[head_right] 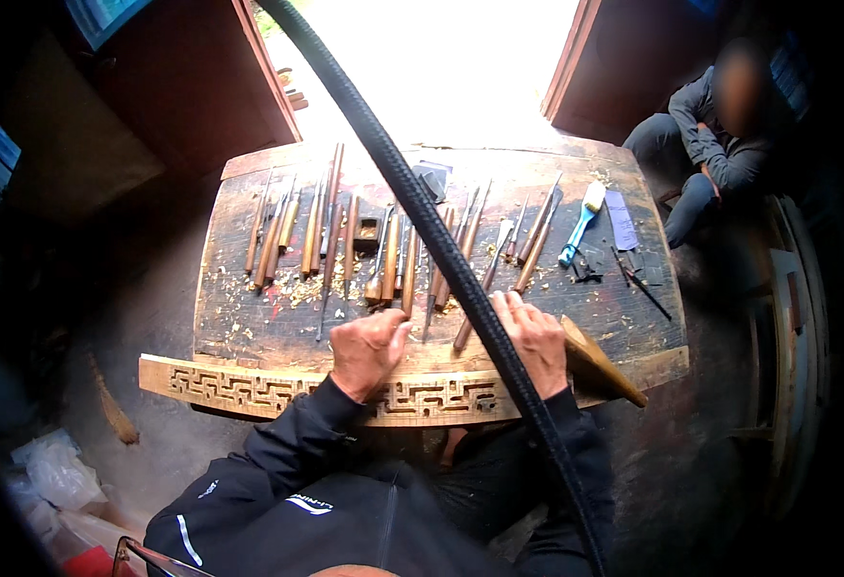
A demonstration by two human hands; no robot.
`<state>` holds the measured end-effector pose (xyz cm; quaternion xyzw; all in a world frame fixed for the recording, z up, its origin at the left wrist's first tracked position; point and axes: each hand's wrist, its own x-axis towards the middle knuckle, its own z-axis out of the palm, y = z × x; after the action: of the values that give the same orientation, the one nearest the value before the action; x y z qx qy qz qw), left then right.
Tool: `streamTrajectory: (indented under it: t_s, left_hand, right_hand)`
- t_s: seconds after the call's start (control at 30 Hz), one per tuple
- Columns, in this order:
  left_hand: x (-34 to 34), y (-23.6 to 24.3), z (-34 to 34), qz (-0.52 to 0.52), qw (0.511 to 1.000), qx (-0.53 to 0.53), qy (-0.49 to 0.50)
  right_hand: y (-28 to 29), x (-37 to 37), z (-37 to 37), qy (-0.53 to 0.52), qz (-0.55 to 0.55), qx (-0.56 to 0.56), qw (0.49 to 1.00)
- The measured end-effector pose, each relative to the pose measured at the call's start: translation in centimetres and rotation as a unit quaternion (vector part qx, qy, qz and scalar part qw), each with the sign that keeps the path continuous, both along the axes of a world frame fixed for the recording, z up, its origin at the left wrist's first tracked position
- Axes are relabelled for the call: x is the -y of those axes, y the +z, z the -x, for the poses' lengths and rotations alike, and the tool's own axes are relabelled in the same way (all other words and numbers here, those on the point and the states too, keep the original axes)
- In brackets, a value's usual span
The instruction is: The person carves a geometric pattern into a long piece of wood using various chisels and a wooden mallet.
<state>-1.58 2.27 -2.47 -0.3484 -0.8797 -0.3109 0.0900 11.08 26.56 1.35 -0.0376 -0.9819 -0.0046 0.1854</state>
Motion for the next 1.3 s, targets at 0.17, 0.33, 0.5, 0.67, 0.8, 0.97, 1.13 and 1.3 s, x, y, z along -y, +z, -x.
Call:
streamTrajectory:
  t_s: [0.17,0.33,0.5,0.67,0.8,0.97,1.13,1.3]
  left_hand:
    - [6.1,-1.0,4.4,0.081,0.989,-0.024,0.124]
    - [9.2,-0.4,7.3,0.151,0.958,0.003,0.243]
    - [8.4,-0.2,7.7,0.128,0.972,-0.01,0.199]
    - [5.5,-1.1,8.4,0.106,0.987,0.027,0.121]
    - [4.6,-1.5,9.0,0.128,0.981,0.064,0.127]
    - [4.9,-2.6,10.6,0.065,0.975,0.162,0.139]
    - [6.5,-4.4,11.9,-0.094,0.918,0.373,0.092]
    - [5.8,-3.7,11.5,-0.147,0.893,0.42,0.07]
  right_hand:
    - [0.2,1.3,-1.9,0.006,0.019,-0.013,1.0]
    - [1.2,2.1,-2.5,-0.007,0.043,-0.006,0.999]
    - [1.1,1.6,-2.7,-0.003,0.059,0.0,0.998]
    - [0.9,1.5,-2.6,-0.01,0.061,0.033,0.998]
    - [0.6,1.3,-2.8,-0.006,0.069,0.034,0.997]
    - [1.0,1.2,-2.6,-0.004,0.076,0.042,0.996]
    - [1.1,1.6,-2.5,0.006,0.103,0.031,0.994]
    - [1.5,1.8,-2.3,0.014,0.127,0.014,0.992]
